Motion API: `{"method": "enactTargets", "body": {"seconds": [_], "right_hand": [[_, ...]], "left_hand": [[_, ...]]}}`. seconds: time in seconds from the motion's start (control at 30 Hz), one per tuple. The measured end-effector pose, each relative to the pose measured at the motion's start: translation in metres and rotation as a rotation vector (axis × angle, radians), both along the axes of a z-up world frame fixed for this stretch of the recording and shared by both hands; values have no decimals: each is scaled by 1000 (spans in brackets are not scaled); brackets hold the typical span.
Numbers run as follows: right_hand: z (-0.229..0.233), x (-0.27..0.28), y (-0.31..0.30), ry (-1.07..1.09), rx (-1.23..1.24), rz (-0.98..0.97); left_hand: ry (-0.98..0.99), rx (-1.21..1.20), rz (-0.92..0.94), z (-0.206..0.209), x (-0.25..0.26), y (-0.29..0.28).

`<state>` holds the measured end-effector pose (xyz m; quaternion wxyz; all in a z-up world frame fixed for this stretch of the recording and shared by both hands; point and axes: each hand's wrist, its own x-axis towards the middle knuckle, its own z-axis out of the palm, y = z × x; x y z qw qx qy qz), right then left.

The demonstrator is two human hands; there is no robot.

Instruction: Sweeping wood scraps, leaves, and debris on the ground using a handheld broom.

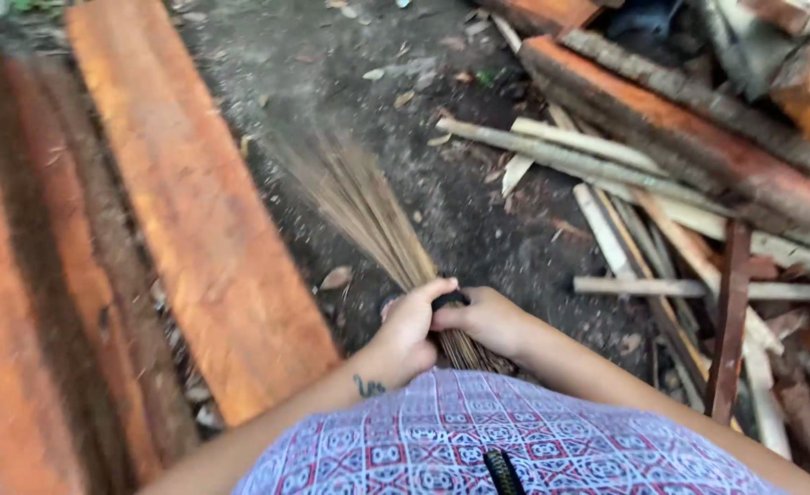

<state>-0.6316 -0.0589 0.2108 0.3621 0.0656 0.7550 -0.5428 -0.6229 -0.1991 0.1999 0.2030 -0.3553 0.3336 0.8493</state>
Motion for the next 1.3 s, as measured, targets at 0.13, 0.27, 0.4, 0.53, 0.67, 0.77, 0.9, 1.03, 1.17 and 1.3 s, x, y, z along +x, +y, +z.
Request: {"method": "enactTargets", "body": {"seconds": [0.13, 0.27, 0.4, 0.53, 0.67, 0.77, 0.9, 1.03, 1.17, 1.3], "right_hand": [[12, -122, -18, 58, -22, -138], [22, -203, -35, 58, 32, -247], [20, -287, -57, 36, -3, -259], [5, -399, -72, -38, 8, -219], [-24, -541, -102, -42, -34, -110], [-20, -659, -133, -80, -88, -36], [-11, -773, -162, -80, 36, 163], [-37, -877, -181, -34, 4, 283], [-53, -1001, -219, -60, -59, 256], [-57, -1129, -258, -131, -60, 151]], "left_hand": [[47, 145, -258, 4, -138, -16], [76, 40, -351, 8, -235, -26], [148, 12, -255, 2, -313, -49], [16, 73, -229, -12, -407, -69], [83, 161, -155, -57, -544, -97], [6, 115, -196, -49, -651, -124], [-2, 128, 46, -56, -749, -146], [-31, 265, 160, -72, -839, -162], [-57, 160, 171, -91, -965, -205], [-72, 270, -73, -87, -1108, -250]]}}
